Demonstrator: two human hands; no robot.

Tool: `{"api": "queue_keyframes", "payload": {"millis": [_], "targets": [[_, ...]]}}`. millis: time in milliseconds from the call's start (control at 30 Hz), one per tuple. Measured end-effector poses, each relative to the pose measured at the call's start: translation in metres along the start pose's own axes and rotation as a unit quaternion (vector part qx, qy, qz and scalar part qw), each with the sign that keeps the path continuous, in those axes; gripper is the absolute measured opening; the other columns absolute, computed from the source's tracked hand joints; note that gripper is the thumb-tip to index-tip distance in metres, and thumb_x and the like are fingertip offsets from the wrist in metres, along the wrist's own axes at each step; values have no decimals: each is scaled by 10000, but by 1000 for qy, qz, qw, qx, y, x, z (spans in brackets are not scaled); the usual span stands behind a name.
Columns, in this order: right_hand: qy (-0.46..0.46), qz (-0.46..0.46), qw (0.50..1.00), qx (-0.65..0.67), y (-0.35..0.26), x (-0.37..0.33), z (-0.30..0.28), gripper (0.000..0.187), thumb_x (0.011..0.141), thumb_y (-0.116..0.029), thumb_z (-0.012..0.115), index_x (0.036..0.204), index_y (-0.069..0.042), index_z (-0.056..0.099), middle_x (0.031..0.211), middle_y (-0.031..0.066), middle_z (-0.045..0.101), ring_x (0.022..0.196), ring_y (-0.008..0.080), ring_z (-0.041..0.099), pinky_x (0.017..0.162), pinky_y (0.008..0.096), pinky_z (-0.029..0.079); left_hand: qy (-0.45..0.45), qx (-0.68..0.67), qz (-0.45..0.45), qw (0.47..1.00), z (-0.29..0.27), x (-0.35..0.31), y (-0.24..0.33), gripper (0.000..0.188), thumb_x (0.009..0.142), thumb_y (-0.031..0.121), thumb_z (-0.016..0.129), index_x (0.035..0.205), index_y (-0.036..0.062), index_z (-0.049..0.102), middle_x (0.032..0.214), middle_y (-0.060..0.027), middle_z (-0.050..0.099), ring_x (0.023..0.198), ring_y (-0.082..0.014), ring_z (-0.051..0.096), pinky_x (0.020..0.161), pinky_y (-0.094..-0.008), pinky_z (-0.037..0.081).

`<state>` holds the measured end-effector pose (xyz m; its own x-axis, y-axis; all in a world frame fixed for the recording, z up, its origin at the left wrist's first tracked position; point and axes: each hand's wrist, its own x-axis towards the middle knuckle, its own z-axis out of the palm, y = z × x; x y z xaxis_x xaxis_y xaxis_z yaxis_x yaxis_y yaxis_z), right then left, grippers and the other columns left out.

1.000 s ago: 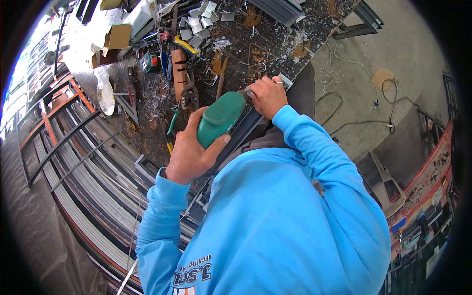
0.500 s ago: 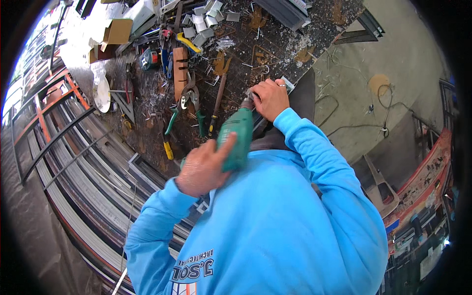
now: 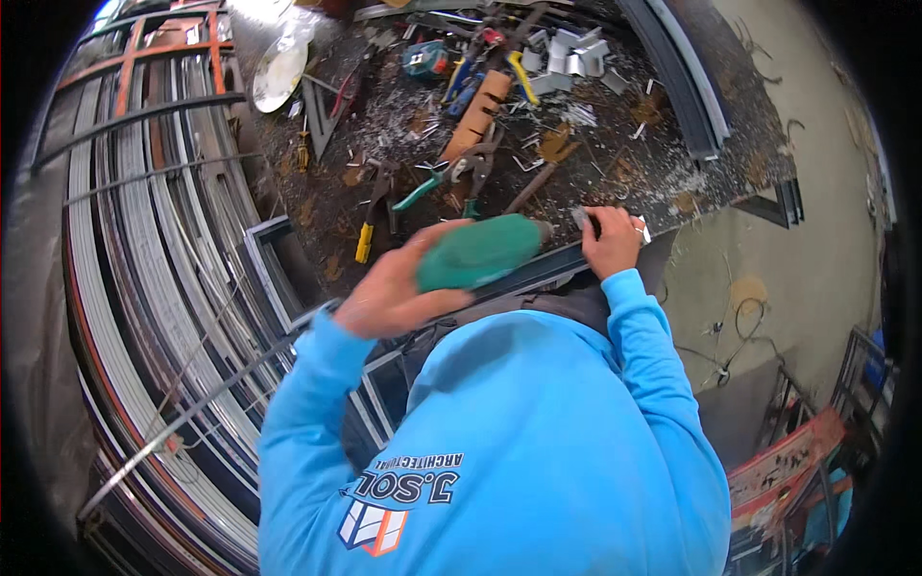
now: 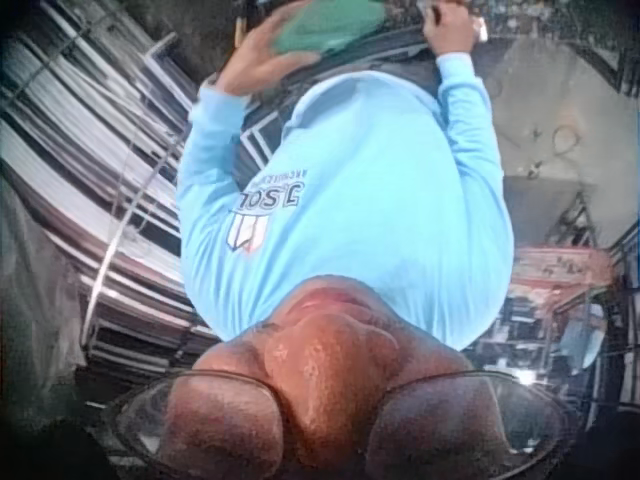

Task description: The person assembles metal frames by attaching metal brackets with screws using a power drill, then tightens the screws with pliers.

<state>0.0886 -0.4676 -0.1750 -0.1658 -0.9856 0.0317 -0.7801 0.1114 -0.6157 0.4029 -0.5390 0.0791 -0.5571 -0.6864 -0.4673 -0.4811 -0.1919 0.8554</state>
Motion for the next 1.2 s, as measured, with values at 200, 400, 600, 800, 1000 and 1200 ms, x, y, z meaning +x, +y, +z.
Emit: {"api": "queue_keyframes", "payload": {"millis": [200,400,600,800,1000,1200], "targets": [[-12,6,999,42,-13,8,-25,423,831,-200,800,1228,-104,690,1118,99,681,1077,328,635,979,478,449,195,-413,-35,889,-57,-159,-58,1041,820,279,828,1705,88,314,1582,-164,533,1294,-287,616,1062,-405,540],[-8,9,994,105,-16,59,-30,350,909,-163,772,1230,-57,680,1135,160,663,1104,384,633,976,477,507,443,258,-102,852,-76,-90,-228,958,925,208,823,1725,311,307,1375,-208,576,1185,-416,652,1018,-499,531],[-44,80,993,76,0,85,-30,279,944,-167,772,1181,-39,700,1113,164,697,956,332,713,847,434,583,507,236,-232,796,-92,-26,-320,953,916,300,845,1710,377,325,1265,-267,560,1165,-511,633,1017,-562,518],[15,64,995,81,5,134,-24,203,964,-140,766,1134,-30,750,1006,143,767,880,264,759,789,373,595,459,239,-72,853,-70,-17,-250,558,936,236,821,1441,105,624,1315,-231,637,1159,-410,653,1012,-490,530],[-34,-74,996,21,-18,193,9,180,922,-159,755,1084,-80,747,1050,150,697,1015,380,698,902,490,572,331,183,-6,926,2,27,-207,345,928,173,824,1209,17,697,1122,-131,671,994,-239,669,884,-376,547],[-39,-79,995,35,-52,205,30,274,888,-180,762,1129,-79,680,1135,166,683,1095,401,670,940,507,563,396,-16,-56,916,14,43,-210,480,940,214,841,1323,33,616,1143,-72,629,950,-169,623,838,-331,537]]}}
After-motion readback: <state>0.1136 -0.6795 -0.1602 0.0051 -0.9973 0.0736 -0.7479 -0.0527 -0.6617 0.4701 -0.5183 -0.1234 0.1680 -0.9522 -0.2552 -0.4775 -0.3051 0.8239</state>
